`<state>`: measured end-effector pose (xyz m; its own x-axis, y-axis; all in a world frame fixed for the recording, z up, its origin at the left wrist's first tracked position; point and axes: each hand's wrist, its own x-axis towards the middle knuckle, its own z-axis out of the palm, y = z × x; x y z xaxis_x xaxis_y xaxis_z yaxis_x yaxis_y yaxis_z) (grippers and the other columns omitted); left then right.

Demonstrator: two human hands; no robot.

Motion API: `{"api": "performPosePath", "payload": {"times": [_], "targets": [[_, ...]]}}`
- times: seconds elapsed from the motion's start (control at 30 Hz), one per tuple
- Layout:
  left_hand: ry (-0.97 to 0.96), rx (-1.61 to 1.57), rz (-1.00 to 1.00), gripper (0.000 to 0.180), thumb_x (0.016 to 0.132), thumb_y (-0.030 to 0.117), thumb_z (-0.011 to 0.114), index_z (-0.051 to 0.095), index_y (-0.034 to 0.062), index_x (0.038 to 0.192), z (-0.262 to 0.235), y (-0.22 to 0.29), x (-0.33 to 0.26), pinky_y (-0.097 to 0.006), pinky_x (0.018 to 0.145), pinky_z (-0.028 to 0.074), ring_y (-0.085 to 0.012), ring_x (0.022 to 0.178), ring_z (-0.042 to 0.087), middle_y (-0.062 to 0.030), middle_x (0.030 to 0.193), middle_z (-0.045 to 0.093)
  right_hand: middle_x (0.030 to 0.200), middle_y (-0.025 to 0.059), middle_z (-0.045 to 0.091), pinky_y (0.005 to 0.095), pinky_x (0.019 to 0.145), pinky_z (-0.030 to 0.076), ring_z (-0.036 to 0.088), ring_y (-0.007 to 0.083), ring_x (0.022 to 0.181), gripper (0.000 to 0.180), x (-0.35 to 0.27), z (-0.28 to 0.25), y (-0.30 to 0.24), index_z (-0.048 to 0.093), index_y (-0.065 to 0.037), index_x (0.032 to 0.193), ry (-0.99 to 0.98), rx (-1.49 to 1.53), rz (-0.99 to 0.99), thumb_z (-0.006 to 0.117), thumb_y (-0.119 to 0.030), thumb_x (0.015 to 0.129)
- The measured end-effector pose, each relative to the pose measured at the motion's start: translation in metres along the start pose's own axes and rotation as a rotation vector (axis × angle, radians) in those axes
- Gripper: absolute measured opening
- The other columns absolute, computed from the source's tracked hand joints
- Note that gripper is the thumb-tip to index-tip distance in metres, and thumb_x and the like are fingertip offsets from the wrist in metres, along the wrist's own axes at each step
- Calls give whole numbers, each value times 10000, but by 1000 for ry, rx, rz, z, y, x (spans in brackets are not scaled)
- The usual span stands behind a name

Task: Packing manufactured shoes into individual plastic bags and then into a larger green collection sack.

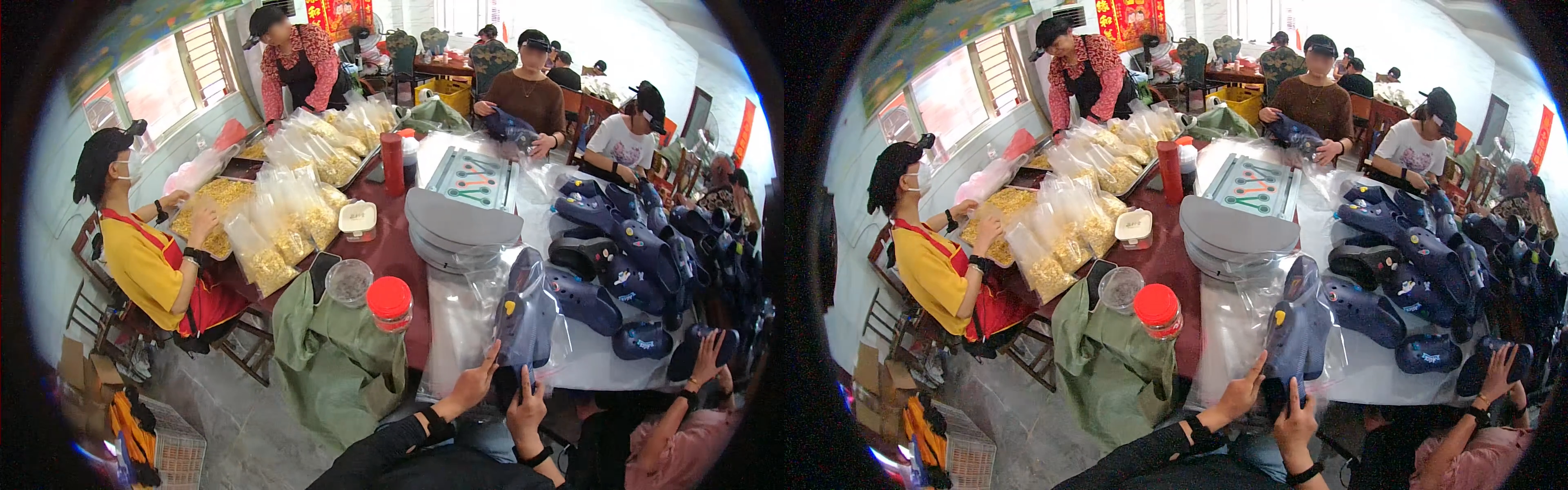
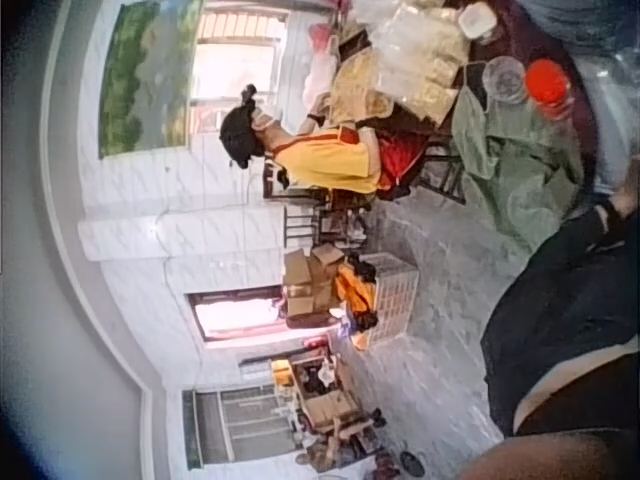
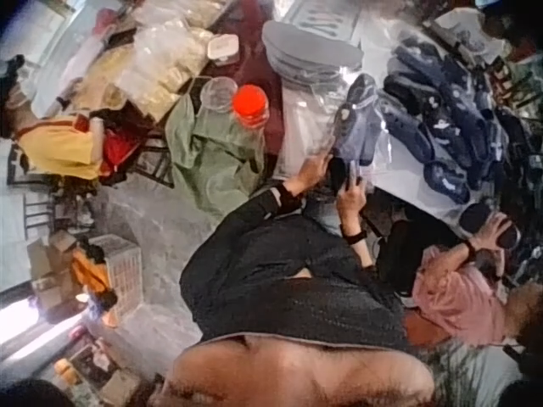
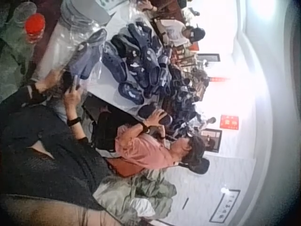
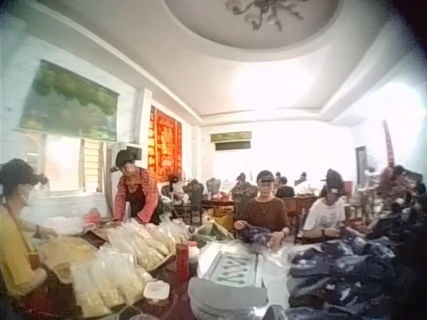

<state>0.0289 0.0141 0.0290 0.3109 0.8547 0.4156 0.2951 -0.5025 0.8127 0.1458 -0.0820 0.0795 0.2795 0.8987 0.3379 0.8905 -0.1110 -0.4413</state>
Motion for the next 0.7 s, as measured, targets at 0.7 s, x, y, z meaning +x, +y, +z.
{"api": "performPosePath", "payload": {"times": [0.7], "targets": [[-95, 108, 48, 606, 922, 164, 491, 202, 163, 1453, -8, 7, 4, -467, 472, 413, -383, 532, 561, -212, 600, 555, 908, 179, 515, 432, 583, 485, 574, 368, 694, 615, 28, -2, -8, 495, -219, 1314, 113, -130, 62, 544, -28, 731]]}}
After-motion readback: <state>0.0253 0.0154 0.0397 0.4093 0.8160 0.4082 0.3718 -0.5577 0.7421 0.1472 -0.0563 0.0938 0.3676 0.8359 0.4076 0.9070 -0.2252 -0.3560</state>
